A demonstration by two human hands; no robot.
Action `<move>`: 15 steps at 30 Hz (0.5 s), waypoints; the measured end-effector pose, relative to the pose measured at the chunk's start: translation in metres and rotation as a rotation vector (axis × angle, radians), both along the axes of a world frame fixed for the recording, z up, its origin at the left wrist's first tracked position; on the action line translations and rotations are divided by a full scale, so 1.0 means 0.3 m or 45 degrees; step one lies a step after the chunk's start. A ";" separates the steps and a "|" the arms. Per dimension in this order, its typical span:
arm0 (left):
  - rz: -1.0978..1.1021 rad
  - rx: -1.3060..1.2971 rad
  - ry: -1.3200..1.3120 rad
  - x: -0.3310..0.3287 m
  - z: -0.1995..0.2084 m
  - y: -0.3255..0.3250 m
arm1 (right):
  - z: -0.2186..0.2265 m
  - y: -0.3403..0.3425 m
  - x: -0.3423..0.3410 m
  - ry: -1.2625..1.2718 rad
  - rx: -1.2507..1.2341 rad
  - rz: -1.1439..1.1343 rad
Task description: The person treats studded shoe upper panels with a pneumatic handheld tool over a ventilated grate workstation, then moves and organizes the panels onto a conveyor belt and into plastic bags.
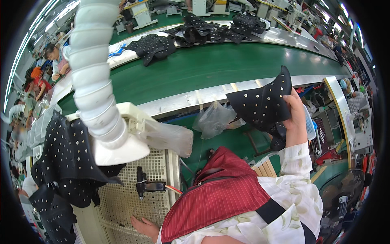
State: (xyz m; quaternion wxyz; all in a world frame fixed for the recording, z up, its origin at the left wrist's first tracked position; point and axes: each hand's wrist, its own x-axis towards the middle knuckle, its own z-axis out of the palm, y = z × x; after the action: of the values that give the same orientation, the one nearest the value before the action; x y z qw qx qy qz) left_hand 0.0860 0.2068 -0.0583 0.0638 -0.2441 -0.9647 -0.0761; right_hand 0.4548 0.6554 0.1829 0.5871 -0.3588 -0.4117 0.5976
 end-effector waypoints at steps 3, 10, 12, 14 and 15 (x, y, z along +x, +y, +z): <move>0.100 -0.080 0.091 -0.006 -0.064 -0.046 | 0.013 0.070 0.054 0.008 0.066 -0.055; 0.243 -0.062 0.122 0.008 0.038 0.079 | 0.004 0.293 0.262 0.167 0.183 -0.017; 0.341 0.309 0.105 0.027 0.064 0.095 | 0.003 0.376 0.254 0.173 0.158 0.015; -0.107 -0.497 0.489 -0.030 0.084 0.109 | -0.047 0.447 0.269 0.221 0.147 0.102; -0.133 -0.512 0.484 -0.043 0.105 0.140 | -0.049 0.477 0.247 0.213 0.108 0.129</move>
State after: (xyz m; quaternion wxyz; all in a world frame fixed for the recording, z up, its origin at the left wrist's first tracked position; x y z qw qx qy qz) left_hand 0.0731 0.2487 -0.0269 0.1898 -0.3112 -0.9172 0.1608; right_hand 0.5291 0.7986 0.1681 0.6030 -0.2612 -0.4037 0.6366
